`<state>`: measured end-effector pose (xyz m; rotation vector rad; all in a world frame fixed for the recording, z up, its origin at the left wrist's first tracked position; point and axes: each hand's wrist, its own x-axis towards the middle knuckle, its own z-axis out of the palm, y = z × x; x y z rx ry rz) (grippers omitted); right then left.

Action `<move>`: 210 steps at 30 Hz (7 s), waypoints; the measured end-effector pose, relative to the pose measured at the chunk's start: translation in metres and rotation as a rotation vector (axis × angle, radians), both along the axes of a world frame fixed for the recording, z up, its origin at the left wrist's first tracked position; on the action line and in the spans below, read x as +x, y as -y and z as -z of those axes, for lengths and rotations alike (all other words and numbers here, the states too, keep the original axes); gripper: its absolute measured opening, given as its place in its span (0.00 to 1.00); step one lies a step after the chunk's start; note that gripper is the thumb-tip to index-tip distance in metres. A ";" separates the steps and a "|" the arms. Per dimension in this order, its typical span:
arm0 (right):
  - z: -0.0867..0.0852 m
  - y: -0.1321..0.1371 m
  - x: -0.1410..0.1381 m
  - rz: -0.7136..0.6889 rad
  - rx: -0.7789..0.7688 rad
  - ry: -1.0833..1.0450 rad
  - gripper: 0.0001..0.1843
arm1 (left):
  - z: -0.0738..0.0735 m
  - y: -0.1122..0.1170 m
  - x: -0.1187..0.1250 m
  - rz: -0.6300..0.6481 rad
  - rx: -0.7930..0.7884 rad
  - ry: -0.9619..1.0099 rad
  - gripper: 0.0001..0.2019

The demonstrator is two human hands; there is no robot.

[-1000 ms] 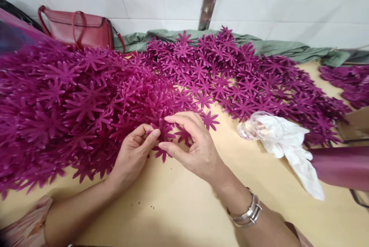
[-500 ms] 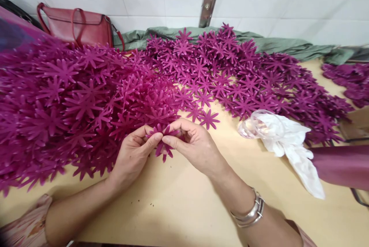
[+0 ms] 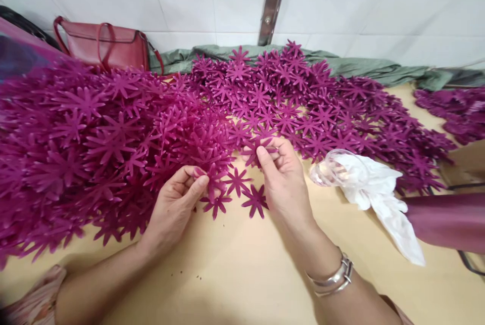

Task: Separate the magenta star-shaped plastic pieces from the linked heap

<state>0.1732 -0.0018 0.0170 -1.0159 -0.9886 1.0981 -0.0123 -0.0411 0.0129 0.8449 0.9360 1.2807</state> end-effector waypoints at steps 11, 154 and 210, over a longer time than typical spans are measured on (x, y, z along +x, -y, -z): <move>0.000 0.004 -0.003 -0.111 -0.079 0.190 0.10 | 0.004 0.003 -0.004 -0.188 0.367 -0.358 0.14; -0.013 0.028 -0.017 -0.113 0.525 0.801 0.15 | -0.009 -0.006 -0.008 0.043 -0.029 -0.019 0.10; -0.003 -0.003 0.001 0.003 0.073 0.383 0.13 | -0.005 -0.010 -0.011 0.066 0.021 -0.026 0.07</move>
